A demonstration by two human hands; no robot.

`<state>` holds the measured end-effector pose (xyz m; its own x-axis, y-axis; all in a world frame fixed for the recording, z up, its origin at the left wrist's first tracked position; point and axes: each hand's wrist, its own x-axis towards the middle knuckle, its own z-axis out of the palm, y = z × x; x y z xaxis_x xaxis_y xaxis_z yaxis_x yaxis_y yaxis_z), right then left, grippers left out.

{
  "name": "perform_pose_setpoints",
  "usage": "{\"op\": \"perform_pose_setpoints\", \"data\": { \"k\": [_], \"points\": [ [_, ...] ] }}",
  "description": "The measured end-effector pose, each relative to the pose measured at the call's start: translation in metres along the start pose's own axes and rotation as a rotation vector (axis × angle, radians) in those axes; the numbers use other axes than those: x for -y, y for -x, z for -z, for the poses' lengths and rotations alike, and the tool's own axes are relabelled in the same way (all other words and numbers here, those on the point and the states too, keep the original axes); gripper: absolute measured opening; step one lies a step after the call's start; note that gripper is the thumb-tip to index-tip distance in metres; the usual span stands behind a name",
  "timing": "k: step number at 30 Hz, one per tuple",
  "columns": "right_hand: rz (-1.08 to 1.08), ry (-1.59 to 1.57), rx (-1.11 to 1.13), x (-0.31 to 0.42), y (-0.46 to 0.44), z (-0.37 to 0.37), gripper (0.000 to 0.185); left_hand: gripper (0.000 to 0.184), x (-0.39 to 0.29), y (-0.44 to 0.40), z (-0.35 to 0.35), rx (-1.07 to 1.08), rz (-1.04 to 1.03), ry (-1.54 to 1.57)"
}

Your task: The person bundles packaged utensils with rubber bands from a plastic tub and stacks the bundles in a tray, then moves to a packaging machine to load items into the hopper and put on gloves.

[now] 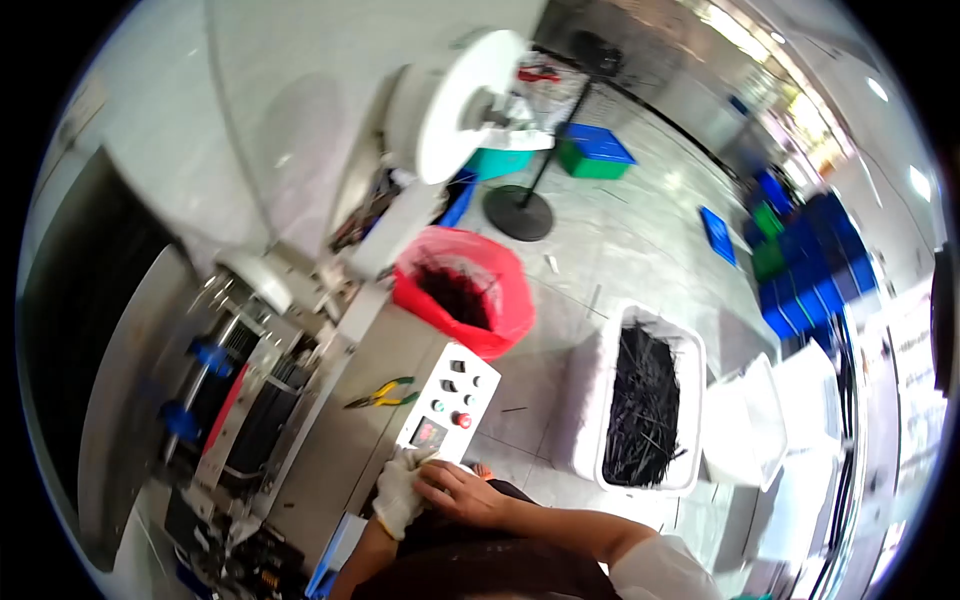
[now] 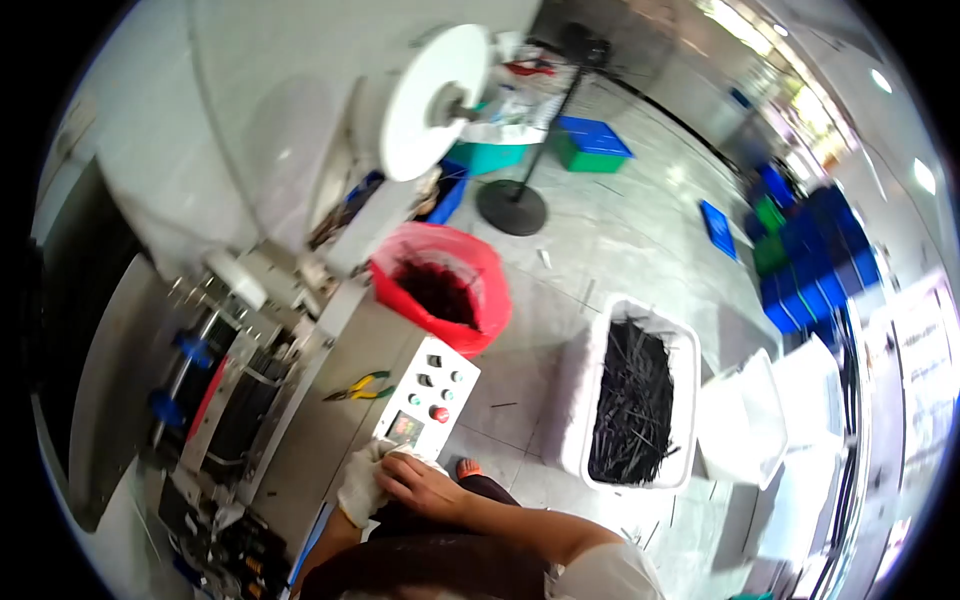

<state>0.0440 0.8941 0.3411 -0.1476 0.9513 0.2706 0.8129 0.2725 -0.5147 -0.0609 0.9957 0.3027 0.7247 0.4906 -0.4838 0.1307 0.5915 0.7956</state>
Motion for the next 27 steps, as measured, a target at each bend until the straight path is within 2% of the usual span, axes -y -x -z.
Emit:
{"op": "perform_pose_setpoints", "data": {
  "k": [2,4,5,6,8,9,10,11,12,13,14,15,16,18,19,20,21,22,24,26,27],
  "points": [
    [-0.05,0.023,-0.088,-0.015,0.015,-0.012,0.041,0.014,-0.021,0.007,-0.011,-0.127,0.21,-0.169],
    [-0.27,-0.068,0.095,-0.019,0.032,-0.015,0.035,0.012,-0.018,0.004,-0.024,-0.237,0.085,-0.27],
    [-0.363,-0.171,0.345,-0.024,0.042,-0.012,0.041,0.019,-0.029,0.014,-0.038,-0.264,0.013,-0.487],
    [-0.358,-0.172,0.331,-0.028,0.046,-0.013,0.041,0.019,-0.022,0.014,-0.045,-0.265,0.005,-0.5],
    [-0.639,-0.248,0.585,-0.029,0.038,0.009,0.046,0.026,-0.001,0.01,-0.059,-0.347,-0.485,-1.286],
    [-0.778,-0.343,0.532,-0.025,0.03,0.047,0.046,0.036,-0.033,0.034,-0.108,-0.321,-0.132,-1.512],
    [-0.856,-0.57,0.397,-0.036,0.027,0.054,0.044,0.039,-0.002,0.019,-0.106,-0.354,-0.277,-1.52],
    [-0.922,-0.934,0.219,-0.049,0.026,0.056,0.041,0.043,0.0,0.014,-0.121,-0.388,-0.422,-1.531],
    [-0.958,-1.204,0.08,-0.058,0.028,0.058,0.038,0.042,-0.01,0.017,-0.117,-0.097,-0.323,-1.465],
    [-0.958,-1.315,-0.003,-0.064,0.029,0.057,0.035,0.04,-0.027,0.012,-0.121,-0.101,-0.089,-1.493],
    [-0.776,-1.285,-0.129,-0.08,0.048,0.034,0.027,0.04,-0.025,0.005,-0.124,-0.256,-0.078,-1.451],
    [-0.638,-0.781,-0.071,-0.114,0.072,-0.01,0.024,0.035,-0.026,0.003,-0.127,-0.269,-0.086,-1.425],
    [-0.78,-0.989,-0.121,-0.115,0.073,-0.015,0.02,0.029,-0.027,0.001,-0.128,-0.154,-0.03,-1.457],
    [-1.072,-1.403,-0.343,-0.117,0.073,-0.02,0.014,0.018,-0.003,-0.007,-0.129,-0.099,-0.345,-1.443],
    [-0.727,-0.621,-0.209,-0.132,0.076,-0.028,0.014,0.019,-0.001,-0.007,-0.137,-0.121,-0.297,-1.506],
    [-0.296,0.125,-0.131,-0.15,0.084,-0.039,0.015,0.014,0.017,-0.014,-0.138,-0.14,-0.449,-1.579],
    [-0.255,0.132,-0.158,-0.151,0.092,-0.043,0.015,0.013,0.018,-0.008,-0.147,-0.162,-0.551,-1.646],
    [-0.331,-0.074,-0.152,-0.153,0.096,-0.045,0.014,0.016,0.031,-0.01,-0.152,-0.228,-0.489,-1.476],
    [-0.438,-0.384,-0.14,-0.162,0.106,-0.057,0.014,0.013,0.068,-0.028,-0.147,-0.203,-0.425,-1.147],
    [-0.51,-0.592,-0.12,-0.176,0.118,-0.076,0.014,0.011,0.054,-0.011,-0.154,-0.232,-0.416,-1.44],
    [-0.543,-0.701,-0.112,-0.186,0.127,-0.091,0.014,0.013,0.022,0.017,-0.169,-0.265,-0.355,-1.449]
  ]
}}
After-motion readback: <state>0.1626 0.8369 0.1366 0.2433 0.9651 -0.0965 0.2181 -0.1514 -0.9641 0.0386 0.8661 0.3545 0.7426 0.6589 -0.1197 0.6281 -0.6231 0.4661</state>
